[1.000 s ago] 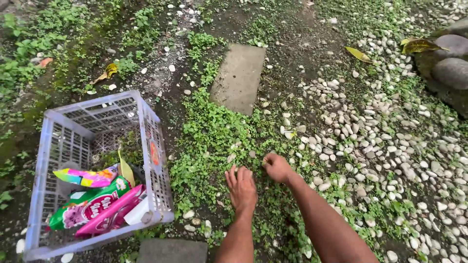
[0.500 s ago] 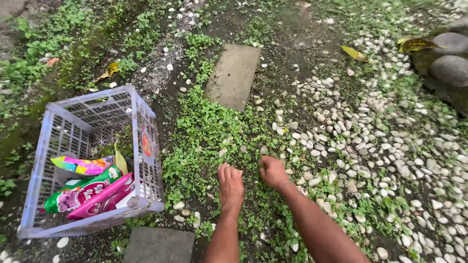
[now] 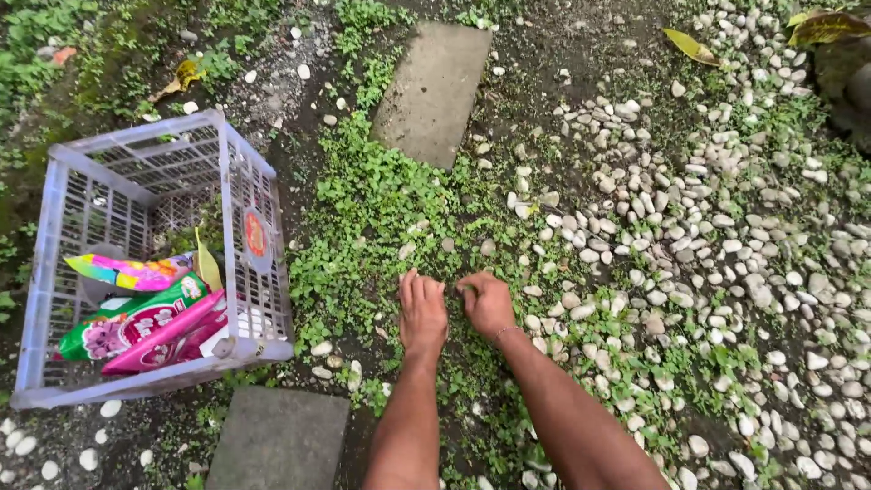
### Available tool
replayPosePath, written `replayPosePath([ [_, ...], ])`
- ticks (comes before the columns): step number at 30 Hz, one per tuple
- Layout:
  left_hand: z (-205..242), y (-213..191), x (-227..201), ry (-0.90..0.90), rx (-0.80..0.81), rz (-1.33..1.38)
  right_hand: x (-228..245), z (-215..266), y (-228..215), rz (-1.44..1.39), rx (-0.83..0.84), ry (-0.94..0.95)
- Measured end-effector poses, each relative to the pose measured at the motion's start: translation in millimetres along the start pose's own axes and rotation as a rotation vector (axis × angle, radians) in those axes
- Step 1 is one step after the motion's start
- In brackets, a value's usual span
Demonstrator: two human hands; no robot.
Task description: Pulling out small weeds and plants from a backyard area with soil and stones and placing them in a plastic crate.
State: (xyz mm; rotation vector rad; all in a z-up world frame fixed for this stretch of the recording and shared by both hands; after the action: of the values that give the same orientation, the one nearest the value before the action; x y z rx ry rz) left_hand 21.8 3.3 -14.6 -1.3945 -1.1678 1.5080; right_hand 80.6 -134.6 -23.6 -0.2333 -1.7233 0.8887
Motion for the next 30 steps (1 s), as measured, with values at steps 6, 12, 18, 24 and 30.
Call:
replayPosePath([
  [6, -1, 7, 5, 0.048, -0.052, 0.007, 23, 30, -19, -0.078, -0.044, 0.217],
  [12, 30, -33, -3, 0.099, 0.027, 0.216, 28, 50, -17, 0.095, 0.06, 0.143],
  [18, 53, -10, -1, 0.021, 0.227, 0.052, 5, 67, 3, 0.378, 0.22, -0.02],
  [24, 67, -14, -17, 0.15, -0.007, 0.077, 21, 60, -55, 0.218, -0.133, 0.153],
  [30, 62, 20, -39, 0.124, 0.296, 0.113, -7, 52, -40, 0.332, 0.142, -0.029],
])
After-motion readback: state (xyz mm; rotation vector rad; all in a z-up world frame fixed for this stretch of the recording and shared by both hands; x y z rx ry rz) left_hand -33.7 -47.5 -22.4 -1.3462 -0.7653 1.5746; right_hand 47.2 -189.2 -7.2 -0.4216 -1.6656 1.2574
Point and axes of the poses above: each hand's wrist, its own z-axis away from the middle knuckle, its own y-axis out of the palm, x = y × z, the point moved 4 cm from there along -z, towards the middle knuckle, and after that the axes turned 12 degrees about x, right-handed, at the moved point
